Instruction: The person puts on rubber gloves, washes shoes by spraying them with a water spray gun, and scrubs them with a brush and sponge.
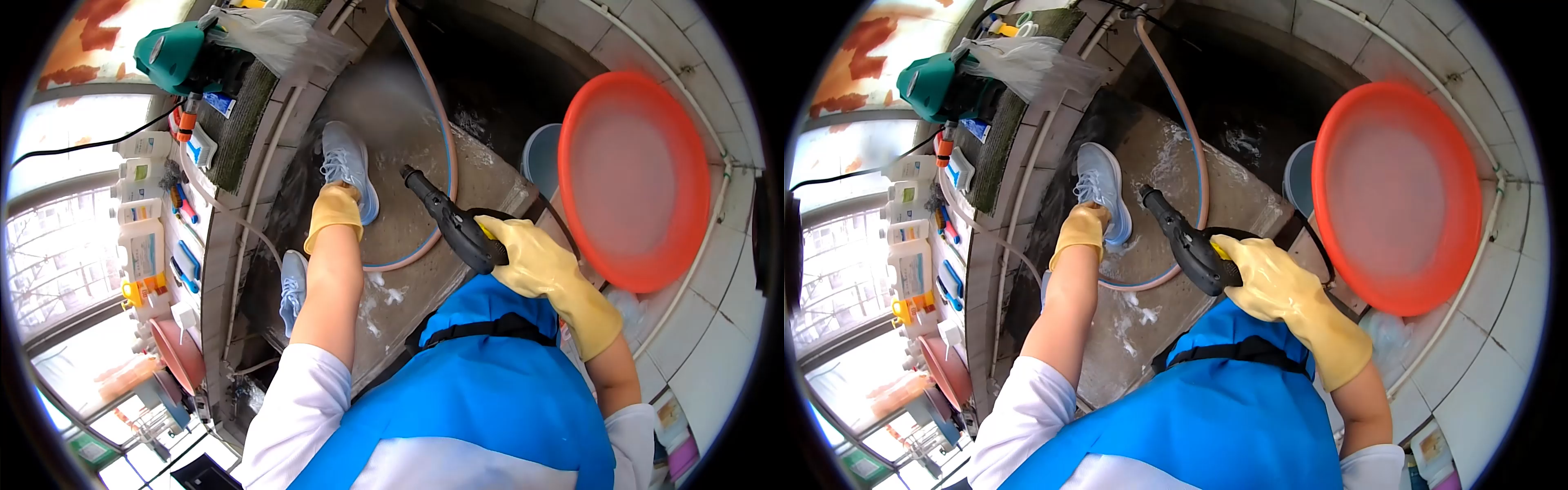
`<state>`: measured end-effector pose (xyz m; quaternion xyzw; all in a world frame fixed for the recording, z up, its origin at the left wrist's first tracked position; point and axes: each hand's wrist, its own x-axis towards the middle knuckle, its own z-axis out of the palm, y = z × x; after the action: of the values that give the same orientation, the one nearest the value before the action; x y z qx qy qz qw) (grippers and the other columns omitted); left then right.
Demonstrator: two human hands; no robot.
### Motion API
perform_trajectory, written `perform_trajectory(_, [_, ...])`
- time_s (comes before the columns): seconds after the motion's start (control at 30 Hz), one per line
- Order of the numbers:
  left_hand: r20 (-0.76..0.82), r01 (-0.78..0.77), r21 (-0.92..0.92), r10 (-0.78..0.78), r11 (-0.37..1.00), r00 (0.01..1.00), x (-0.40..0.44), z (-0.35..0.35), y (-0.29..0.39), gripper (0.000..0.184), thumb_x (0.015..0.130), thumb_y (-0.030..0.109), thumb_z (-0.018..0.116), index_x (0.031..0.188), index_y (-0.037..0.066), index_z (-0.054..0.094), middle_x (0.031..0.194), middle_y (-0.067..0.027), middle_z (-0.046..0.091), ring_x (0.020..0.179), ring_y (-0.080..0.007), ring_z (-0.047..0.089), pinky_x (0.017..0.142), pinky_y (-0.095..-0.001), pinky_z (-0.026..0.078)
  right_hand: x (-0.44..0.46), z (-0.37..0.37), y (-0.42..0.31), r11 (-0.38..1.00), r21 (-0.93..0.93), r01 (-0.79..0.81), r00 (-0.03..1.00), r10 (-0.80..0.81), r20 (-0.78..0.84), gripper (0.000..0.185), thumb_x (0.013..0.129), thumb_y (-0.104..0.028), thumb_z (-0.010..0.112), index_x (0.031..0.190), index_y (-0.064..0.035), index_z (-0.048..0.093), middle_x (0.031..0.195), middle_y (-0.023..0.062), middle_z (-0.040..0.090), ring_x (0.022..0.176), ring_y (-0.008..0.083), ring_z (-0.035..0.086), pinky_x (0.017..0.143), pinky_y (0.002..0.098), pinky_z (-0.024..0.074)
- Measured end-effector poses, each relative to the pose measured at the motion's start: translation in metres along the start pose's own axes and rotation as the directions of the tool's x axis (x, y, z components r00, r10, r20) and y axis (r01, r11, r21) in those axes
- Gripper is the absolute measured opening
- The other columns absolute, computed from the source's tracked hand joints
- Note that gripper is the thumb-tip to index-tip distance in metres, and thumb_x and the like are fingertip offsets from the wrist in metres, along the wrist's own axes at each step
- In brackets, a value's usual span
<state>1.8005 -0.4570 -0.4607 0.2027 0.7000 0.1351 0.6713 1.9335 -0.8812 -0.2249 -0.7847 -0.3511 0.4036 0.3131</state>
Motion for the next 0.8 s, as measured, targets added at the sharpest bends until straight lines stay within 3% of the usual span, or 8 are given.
perform_trajectory(0.1, [0.002, 0.134, -0.227, -0.137, 0.965, 0.991, 0.029, 0.002, 0.006, 0.043, 0.091, 0.022, 0.071, 0.128, 0.004, 0.061, 0.123, -0.0059, 0.065, 0.110, -0.0200, 0.063, 0.098, -0.0328, 0.051, 0.002, -0.004, -0.008, 1.000, -0.004, -0.025, 1.000, 0.025, 0.003, 0.061, 0.079, -0.009, 0.067, 0.138, -0.0076, 0.054, 0.122, 0.0255, 0.065, 0.118, 0.0463, 0.058, 0.101, 0.0500, 0.0489])
perform_trajectory(0.17, [0.002, 0.149, -0.252, -0.154, 0.956, 0.988, 0.035, 0.002, 0.008, 0.040, 0.091, 0.023, 0.069, 0.128, 0.006, 0.062, 0.126, -0.0045, 0.065, 0.113, -0.0203, 0.063, 0.098, -0.0337, 0.051, 0.004, -0.007, -0.012, 0.999, 0.017, -0.048, 0.999, 0.048, 0.016, 0.062, 0.078, -0.008, 0.066, 0.139, -0.0065, 0.053, 0.123, 0.0252, 0.065, 0.120, 0.0466, 0.057, 0.102, 0.0504, 0.0482])
perform_trajectory(0.27, [-0.020, 0.109, -0.020, -0.109, 0.994, 0.994, 0.018, -0.001, 0.012, 0.039, 0.089, 0.023, 0.072, 0.123, 0.007, 0.062, 0.130, 0.0006, 0.062, 0.117, -0.0193, 0.060, 0.100, -0.0346, 0.053, 0.006, -0.001, -0.006, 1.000, -0.013, -0.017, 1.000, 0.017, 0.001, 0.063, 0.078, -0.007, 0.066, 0.139, -0.0053, 0.052, 0.122, 0.0252, 0.065, 0.120, 0.0463, 0.057, 0.102, 0.0502, 0.0476])
perform_trajectory(0.4, [0.093, 0.060, -0.554, -0.010, 0.831, 0.996, -0.013, 0.015, -0.008, 0.041, 0.089, 0.024, 0.070, 0.127, 0.009, 0.062, 0.127, -0.0069, 0.064, 0.117, -0.0194, 0.061, 0.103, -0.0310, 0.050, 0.010, 0.006, 0.002, 0.998, -0.029, 0.062, 0.998, -0.063, -0.021, 0.064, 0.079, -0.008, 0.066, 0.141, -0.0052, 0.051, 0.119, 0.0252, 0.066, 0.118, 0.0464, 0.058, 0.102, 0.0501, 0.0474])
perform_trajectory(0.5, [0.195, 0.085, -0.654, 0.058, 0.752, 0.979, -0.015, 0.011, -0.005, 0.052, 0.087, 0.036, 0.073, 0.131, 0.011, 0.059, 0.126, -0.0128, 0.065, 0.118, -0.0195, 0.062, 0.101, -0.0314, 0.050, 0.013, 0.009, 0.004, 0.991, -0.059, 0.120, 0.992, -0.123, -0.039, 0.061, 0.080, -0.008, 0.067, 0.139, -0.0057, 0.052, 0.117, 0.0247, 0.066, 0.116, 0.0451, 0.059, 0.102, 0.0497, 0.0478])
perform_trajectory(0.57, [0.143, 0.285, -0.718, -0.266, 0.635, 0.953, -0.017, 0.011, 0.010, 0.060, 0.086, 0.046, 0.073, 0.132, 0.010, 0.059, 0.128, -0.0137, 0.064, 0.118, -0.0213, 0.061, 0.100, -0.0333, 0.049, 0.018, 0.007, -0.003, 0.999, -0.053, 0.005, 0.985, 0.004, 0.172, 0.055, 0.081, -0.009, 0.068, 0.134, -0.0053, 0.056, 0.118, 0.0240, 0.066, 0.117, 0.0436, 0.059, 0.101, 0.0490, 0.0483])
perform_trajectory(0.67, [-0.047, -0.008, -0.437, -0.014, 0.900, 0.999, 0.001, 0.026, 0.004, 0.065, 0.086, 0.050, 0.072, 0.132, 0.005, 0.060, 0.129, -0.0167, 0.064, 0.118, -0.0230, 0.060, 0.102, -0.0343, 0.047, 0.022, 0.014, -0.001, 0.994, -0.091, 0.057, 0.978, -0.037, 0.207, 0.048, 0.080, -0.007, 0.065, 0.128, -0.0056, 0.059, 0.110, 0.0233, 0.070, 0.109, 0.0434, 0.064, 0.094, 0.0505, 0.0513])
perform_trajectory(0.8, [-0.232, -0.292, -0.026, 0.278, 0.956, 0.932, 0.003, 0.033, -0.019, 0.074, 0.086, 0.056, 0.071, 0.132, -0.001, 0.062, 0.131, -0.0208, 0.064, 0.118, -0.0251, 0.059, 0.105, -0.0356, 0.044, 0.027, 0.019, 0.002, 0.992, -0.128, 0.015, 0.965, 0.019, 0.263, 0.048, 0.080, -0.009, 0.066, 0.128, -0.0060, 0.059, 0.110, 0.0236, 0.070, 0.108, 0.0438, 0.065, 0.093, 0.0509, 0.0518])
